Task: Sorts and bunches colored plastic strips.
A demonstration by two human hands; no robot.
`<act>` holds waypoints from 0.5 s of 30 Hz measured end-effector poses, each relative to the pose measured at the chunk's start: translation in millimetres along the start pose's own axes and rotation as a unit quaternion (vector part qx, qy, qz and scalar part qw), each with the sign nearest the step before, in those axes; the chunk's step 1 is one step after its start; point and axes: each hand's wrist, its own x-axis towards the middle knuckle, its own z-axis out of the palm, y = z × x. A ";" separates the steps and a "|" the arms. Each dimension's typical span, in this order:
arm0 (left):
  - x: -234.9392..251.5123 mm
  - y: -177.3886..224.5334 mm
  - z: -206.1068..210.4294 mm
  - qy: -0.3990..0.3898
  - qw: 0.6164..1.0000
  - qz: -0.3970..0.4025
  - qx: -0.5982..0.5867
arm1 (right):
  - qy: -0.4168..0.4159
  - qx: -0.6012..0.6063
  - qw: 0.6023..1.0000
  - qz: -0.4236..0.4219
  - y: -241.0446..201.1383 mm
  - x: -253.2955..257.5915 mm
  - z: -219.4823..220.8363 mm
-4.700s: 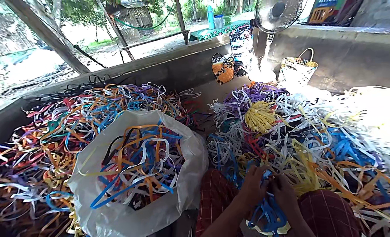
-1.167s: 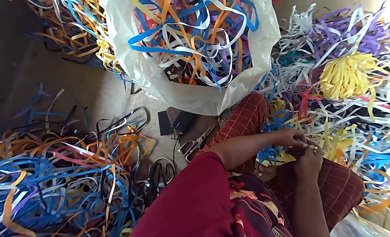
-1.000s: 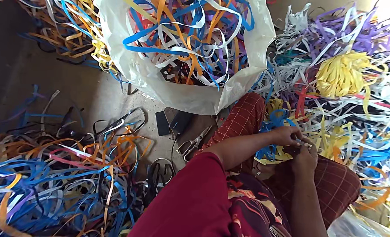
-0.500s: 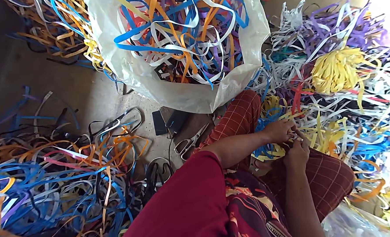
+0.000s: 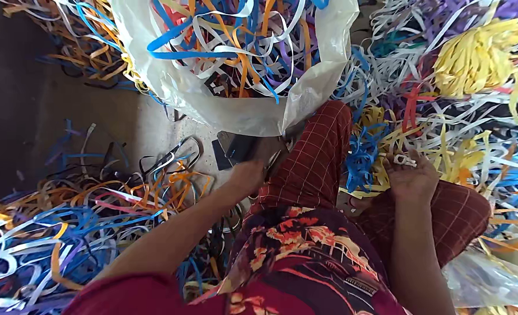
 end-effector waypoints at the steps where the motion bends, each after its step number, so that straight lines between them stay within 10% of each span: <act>1: -4.9 -6.7 10.0 -0.041 0.997 -0.057 0.011 | -0.007 -0.002 1.000 0.003 -0.8 0.0 0.6; 9: 2.5 6.7 36.5 -0.037 0.988 -0.145 0.036 | -0.031 -0.017 0.999 -0.006 -5.3 -10.4 6.1; 15: 12.0 -27.5 11.4 -0.104 0.991 -0.028 -0.081 | -0.046 0.066 0.997 -0.013 -15.0 -12.4 -5.6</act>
